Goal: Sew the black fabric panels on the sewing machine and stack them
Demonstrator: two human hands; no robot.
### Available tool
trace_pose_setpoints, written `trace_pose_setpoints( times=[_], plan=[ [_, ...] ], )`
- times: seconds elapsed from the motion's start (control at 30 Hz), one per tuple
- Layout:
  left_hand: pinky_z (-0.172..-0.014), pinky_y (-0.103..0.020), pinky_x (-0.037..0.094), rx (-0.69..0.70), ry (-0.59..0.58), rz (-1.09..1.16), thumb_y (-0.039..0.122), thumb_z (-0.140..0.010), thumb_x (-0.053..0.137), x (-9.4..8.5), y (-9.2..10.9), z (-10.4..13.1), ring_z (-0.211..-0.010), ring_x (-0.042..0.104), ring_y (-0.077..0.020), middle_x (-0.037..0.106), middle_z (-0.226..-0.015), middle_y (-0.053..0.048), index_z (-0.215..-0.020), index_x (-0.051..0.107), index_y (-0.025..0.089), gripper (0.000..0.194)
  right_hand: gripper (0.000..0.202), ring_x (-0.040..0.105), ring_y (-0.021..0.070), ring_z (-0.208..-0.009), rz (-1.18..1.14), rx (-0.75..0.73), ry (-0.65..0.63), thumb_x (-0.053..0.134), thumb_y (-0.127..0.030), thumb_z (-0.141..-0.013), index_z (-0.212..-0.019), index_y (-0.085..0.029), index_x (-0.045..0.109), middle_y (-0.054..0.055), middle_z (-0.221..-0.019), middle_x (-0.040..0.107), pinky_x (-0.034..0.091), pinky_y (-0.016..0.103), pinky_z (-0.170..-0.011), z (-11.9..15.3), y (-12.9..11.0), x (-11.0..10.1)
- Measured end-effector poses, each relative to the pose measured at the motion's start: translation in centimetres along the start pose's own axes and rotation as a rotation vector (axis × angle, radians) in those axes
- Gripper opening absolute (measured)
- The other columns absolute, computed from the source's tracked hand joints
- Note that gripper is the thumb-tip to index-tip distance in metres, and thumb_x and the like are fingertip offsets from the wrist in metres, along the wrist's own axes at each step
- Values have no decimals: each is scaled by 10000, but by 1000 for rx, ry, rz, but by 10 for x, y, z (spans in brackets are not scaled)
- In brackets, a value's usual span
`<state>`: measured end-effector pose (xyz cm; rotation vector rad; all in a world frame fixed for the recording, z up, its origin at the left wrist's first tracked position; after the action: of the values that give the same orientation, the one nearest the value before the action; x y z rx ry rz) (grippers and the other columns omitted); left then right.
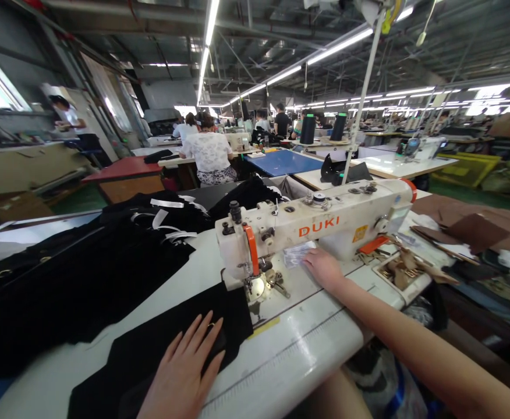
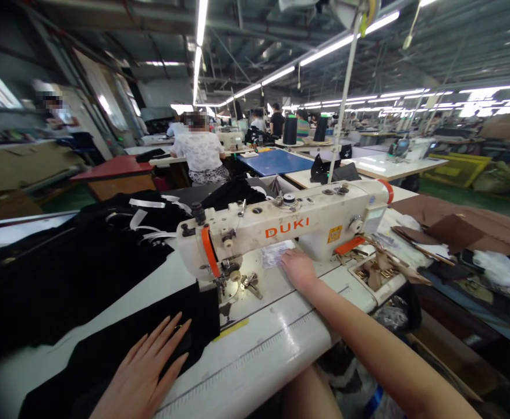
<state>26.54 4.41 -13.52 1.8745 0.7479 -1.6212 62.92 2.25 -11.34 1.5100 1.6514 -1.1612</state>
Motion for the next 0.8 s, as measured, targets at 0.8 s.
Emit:
trace_pose_setpoints(
  times=[0.8],
  plan=[
    [-1008, -395, 438, 490, 543, -158, 77, -946, 293, -46, 74, -17, -1233, 528, -234, 603, -1301, -127, -1246, 574, 130, 415, 135, 613, 180, -828, -396, -178, -134, 610, -120, -830, -772, -186, 712, 43, -797, 692, 462, 284, -758, 26, -126, -17]
  ],
)
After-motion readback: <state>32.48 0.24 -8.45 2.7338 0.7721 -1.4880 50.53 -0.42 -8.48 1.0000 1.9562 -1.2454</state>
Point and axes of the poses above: each hand's wrist, its own z-axis away from the middle knuckle, its own x-axis out of the palm, y = z × x, the point moved 3 cm from there along -z, towards the middle knuckle
